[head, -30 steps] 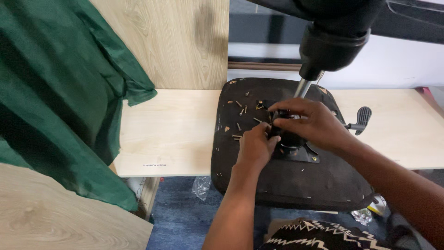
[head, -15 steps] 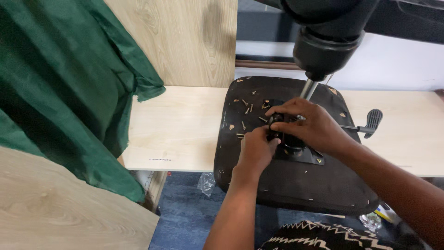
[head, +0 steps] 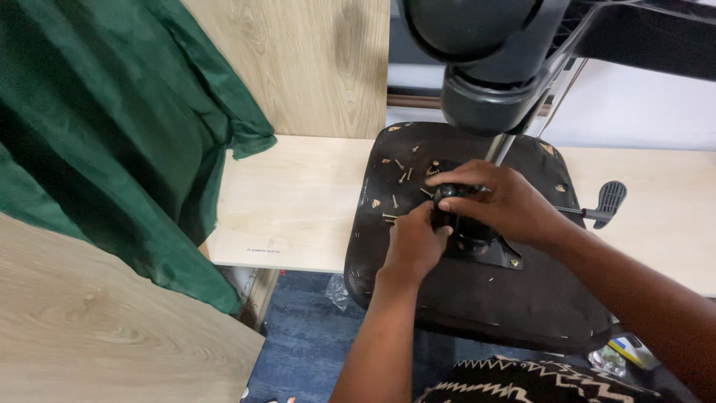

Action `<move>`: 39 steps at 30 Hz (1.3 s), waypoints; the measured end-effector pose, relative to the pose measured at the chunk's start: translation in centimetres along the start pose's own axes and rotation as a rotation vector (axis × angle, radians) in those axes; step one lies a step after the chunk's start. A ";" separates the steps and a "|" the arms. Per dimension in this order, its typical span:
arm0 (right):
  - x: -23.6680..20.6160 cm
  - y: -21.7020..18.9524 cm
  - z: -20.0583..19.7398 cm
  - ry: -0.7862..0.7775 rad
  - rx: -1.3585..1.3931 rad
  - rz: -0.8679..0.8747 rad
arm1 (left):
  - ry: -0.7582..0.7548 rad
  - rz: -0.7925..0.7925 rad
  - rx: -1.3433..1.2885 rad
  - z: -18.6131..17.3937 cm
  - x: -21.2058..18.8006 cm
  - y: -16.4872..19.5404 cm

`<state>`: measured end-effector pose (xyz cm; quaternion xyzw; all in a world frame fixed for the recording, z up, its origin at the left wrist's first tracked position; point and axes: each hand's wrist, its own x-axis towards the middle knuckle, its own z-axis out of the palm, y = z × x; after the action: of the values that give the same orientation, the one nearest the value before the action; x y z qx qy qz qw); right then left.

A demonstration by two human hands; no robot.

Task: The person works on an upside-down office chair, using a hex key to tighten screws that attach the tilt mechanism to the seat plate, picking up screws from the seat and threading them into the mechanism by hand.

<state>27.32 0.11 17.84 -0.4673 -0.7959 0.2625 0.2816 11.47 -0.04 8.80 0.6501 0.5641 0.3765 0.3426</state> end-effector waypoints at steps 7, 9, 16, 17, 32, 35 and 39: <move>-0.1 0.3 0.2 -0.072 0.204 0.009 | 0.015 0.003 0.007 -0.3 -0.3 0.1; -0.2 0.1 0.3 -0.043 0.088 0.065 | 0.024 0.005 0.009 -0.3 -0.4 0.4; -0.1 0.7 -0.8 -0.060 0.197 0.050 | 0.104 0.146 -0.040 0.0 -0.4 1.4; -0.1 0.9 -0.9 -0.071 0.207 0.037 | 0.102 0.130 -0.012 -0.1 -0.4 1.4; -0.9 1.1 -0.2 -0.181 0.311 -0.127 | 0.170 0.166 -0.097 0.8 -2.0 -0.3; -1.0 1.0 -0.1 -0.101 0.177 -0.126 | 0.184 0.180 -0.058 1.0 -1.8 -0.4; -1.0 1.0 -0.8 -0.078 0.108 -0.071 | 0.219 0.227 -0.006 1.3 -1.3 -0.2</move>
<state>28.87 -0.21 17.51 -0.4125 -0.8070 0.3128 0.2843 12.40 -1.32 7.86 0.6638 0.5197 0.4833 0.2362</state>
